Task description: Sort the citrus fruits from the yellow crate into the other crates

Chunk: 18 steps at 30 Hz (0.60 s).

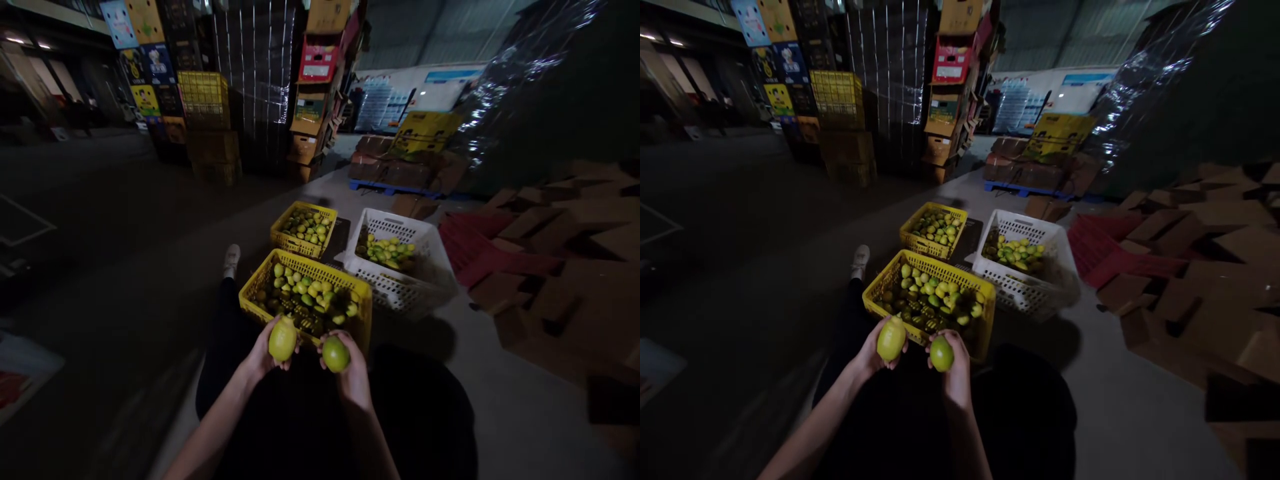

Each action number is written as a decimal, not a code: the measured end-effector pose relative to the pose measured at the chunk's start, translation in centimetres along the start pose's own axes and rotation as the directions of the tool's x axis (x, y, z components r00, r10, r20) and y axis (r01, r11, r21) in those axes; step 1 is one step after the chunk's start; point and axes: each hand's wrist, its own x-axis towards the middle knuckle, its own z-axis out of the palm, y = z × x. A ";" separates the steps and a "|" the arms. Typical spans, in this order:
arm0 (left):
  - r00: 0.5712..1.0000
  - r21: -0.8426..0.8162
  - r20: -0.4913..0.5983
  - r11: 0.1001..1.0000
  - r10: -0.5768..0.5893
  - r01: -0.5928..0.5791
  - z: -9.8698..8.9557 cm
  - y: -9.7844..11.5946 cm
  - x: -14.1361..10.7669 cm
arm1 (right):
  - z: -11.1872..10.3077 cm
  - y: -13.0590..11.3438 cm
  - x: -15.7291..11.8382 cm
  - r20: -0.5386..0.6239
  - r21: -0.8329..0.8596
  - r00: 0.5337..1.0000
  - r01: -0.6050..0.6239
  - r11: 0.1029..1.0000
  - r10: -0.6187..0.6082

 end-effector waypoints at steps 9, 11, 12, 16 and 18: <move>0.990 -0.231 -0.111 0.967 0.082 -0.106 -1.0 -1.5 -1.3 | -1.6 2.7 -3.4 0.016 -0.055 1.000 -0.006 0.998 0.007; 0.990 -0.259 -0.062 0.956 0.125 -0.137 -1.5 -1.9 -2.1 | -1.5 3.2 -4.0 -0.009 -0.094 1.000 -0.027 0.995 0.027; 0.990 -0.268 -0.033 0.954 0.134 -0.138 -1.7 -2.0 -2.5 | -1.4 3.4 -4.2 -0.022 -0.121 0.999 -0.033 0.992 0.030; 0.991 -0.256 0.038 0.960 0.132 -0.118 -2.1 -2.1 -3.2 | -0.9 3.7 -4.2 -0.072 -0.193 0.994 -0.091 0.977 0.078; 0.988 -0.222 0.039 0.965 0.152 -0.140 -1.9 -2.0 -2.7 | -0.8 3.6 -3.6 -0.104 -0.190 0.989 -0.119 0.975 0.101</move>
